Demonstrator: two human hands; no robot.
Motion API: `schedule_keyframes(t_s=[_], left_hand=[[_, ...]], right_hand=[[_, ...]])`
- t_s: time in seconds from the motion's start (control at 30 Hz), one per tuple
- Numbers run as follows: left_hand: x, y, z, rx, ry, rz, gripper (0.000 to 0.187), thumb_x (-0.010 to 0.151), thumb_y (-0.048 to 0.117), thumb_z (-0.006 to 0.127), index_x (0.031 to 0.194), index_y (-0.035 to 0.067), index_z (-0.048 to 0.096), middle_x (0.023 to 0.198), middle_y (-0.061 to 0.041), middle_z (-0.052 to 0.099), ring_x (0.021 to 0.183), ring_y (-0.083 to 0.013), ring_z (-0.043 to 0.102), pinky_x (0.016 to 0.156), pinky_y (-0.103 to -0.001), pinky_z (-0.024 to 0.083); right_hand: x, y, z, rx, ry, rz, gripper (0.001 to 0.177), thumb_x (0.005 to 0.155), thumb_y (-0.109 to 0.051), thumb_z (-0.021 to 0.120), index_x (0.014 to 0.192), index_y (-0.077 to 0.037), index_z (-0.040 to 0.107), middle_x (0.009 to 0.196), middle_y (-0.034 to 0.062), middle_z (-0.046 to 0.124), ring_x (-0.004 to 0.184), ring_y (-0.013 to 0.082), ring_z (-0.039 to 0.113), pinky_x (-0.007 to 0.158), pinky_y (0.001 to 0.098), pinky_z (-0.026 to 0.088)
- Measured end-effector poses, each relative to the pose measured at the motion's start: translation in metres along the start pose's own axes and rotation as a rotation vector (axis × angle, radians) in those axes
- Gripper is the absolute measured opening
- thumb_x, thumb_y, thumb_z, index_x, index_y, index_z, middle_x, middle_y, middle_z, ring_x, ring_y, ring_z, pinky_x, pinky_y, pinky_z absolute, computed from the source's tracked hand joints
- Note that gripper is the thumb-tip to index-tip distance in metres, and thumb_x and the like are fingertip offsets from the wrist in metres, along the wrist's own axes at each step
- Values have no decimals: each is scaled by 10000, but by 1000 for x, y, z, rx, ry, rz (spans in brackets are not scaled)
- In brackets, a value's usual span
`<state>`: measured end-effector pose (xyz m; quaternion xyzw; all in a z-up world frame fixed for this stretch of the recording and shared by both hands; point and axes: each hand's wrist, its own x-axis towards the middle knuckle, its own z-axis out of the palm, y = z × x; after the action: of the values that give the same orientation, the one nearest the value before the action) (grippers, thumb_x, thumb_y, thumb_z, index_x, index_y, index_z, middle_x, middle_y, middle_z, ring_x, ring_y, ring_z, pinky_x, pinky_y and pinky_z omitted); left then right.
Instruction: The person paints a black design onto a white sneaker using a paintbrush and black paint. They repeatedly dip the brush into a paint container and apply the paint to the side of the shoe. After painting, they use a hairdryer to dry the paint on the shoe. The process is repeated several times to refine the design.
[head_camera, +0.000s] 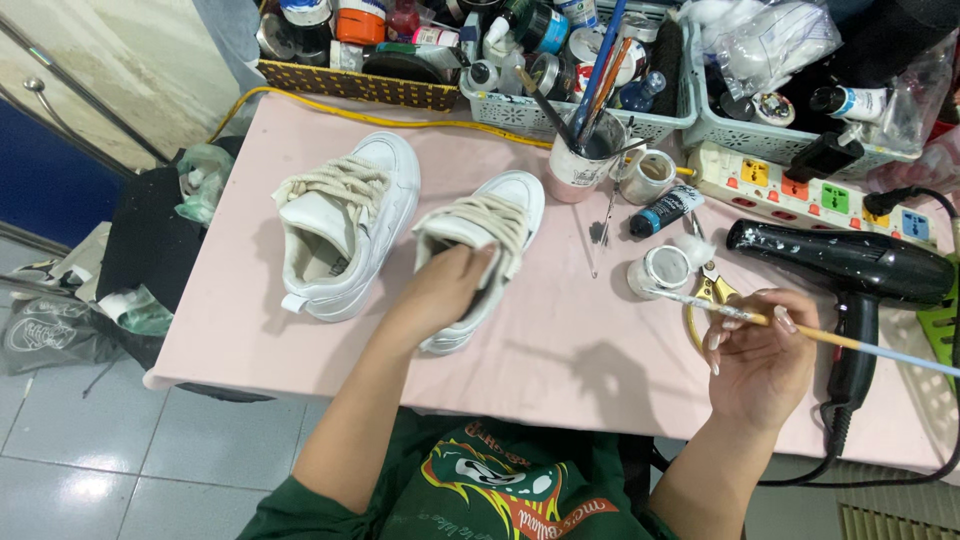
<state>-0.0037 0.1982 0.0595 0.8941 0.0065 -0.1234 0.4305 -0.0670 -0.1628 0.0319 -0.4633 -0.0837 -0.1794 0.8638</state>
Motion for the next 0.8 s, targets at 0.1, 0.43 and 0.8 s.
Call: schedule_keyframes(t_s=[0.1, 0.43, 0.8], left_hand=[[-9, -18, -20, -270, 13, -103, 653, 1063, 503, 348, 1024, -47, 697, 973, -204, 747, 914, -297, 713, 897, -370, 524], [-16, -55, 2, -1373, 345, 108, 518, 1077, 329, 442, 1441, -33, 513, 1449, -133, 583, 1299, -202, 561, 1116, -333, 432], [-19, -53, 30, -1627, 247, 252, 531, 1104, 323, 309, 1470, -29, 468, 1396, -171, 583, 1270, -265, 581, 1098, -404, 461]], right_hand=[[-1, 0, -8, -56, 27, -21, 237, 1207, -164, 508, 1081, 29, 567, 915, 201, 683, 669, 219, 651, 436, 263, 438], [-5, 11, 29, -11, -10, -74, 113, 1161, -41, 591, 1099, -6, 502, 913, 190, 679, 693, 192, 654, 425, 235, 465], [1, 11, 106, -442, -413, -415, 221, 1050, -87, 566, 1039, -43, 350, 778, 201, 622, 522, 145, 592, 416, 225, 493]])
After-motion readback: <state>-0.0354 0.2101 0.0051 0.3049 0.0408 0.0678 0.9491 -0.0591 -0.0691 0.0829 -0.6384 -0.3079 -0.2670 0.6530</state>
